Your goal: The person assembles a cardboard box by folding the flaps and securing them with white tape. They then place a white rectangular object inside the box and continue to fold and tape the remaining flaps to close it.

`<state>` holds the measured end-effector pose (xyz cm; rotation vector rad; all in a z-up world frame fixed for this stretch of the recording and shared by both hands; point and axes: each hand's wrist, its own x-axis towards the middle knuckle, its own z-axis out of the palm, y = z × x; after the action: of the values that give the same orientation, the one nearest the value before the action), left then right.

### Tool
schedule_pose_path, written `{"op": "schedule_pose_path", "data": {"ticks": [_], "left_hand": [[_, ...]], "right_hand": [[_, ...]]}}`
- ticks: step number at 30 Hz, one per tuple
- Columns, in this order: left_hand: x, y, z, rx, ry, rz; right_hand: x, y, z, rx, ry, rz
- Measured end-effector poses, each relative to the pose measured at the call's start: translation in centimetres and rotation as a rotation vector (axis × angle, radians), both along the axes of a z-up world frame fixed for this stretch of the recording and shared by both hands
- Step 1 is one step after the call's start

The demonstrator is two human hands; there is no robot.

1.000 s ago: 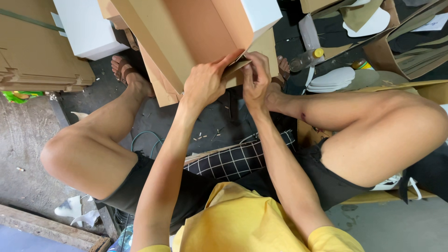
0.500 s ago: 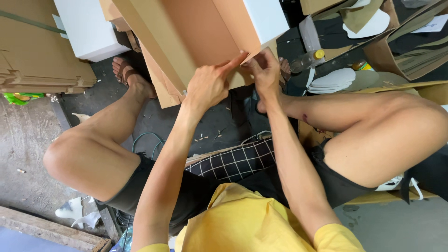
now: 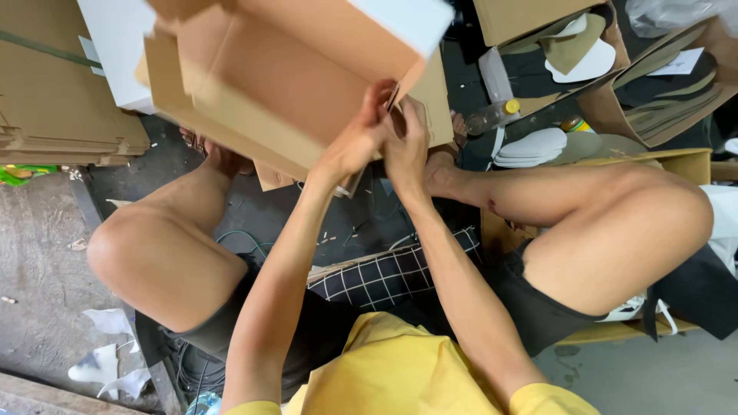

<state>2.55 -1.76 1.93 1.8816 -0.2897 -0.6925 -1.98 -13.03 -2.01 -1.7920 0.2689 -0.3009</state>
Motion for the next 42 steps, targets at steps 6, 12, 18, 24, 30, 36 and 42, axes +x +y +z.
{"op": "schedule_pose_path", "data": {"ticks": [6,12,18,24,30,36,42], "left_hand": [[2.8,1.2,-0.4,-0.268,-0.190,0.134],[5.2,0.4,-1.8,-0.078,-0.526,0.142],[6.8,0.4,-3.8,-0.003,-0.602,0.230],[6.6,-0.2,-3.1,-0.099,-0.534,0.370],[7.5,-1.1,-3.7,0.000,-0.324,0.517],[6.5,1.1,-1.2,0.037,-0.382,0.558],[-1.0,5.9,3.4,0.443,-0.230,0.035]], "right_hand": [[2.8,0.8,0.7,-0.161,0.017,-0.050],[4.4,1.4,1.9,-0.156,-0.018,-0.109],[5.3,0.5,3.2,-0.267,-0.035,0.006],[5.4,-0.5,0.2,-0.427,0.038,0.040],[5.3,0.2,2.9,-0.403,0.077,0.173],[2.3,0.8,5.2,0.086,0.274,0.204],[-4.9,2.5,4.7,0.365,0.297,-0.077]]}}
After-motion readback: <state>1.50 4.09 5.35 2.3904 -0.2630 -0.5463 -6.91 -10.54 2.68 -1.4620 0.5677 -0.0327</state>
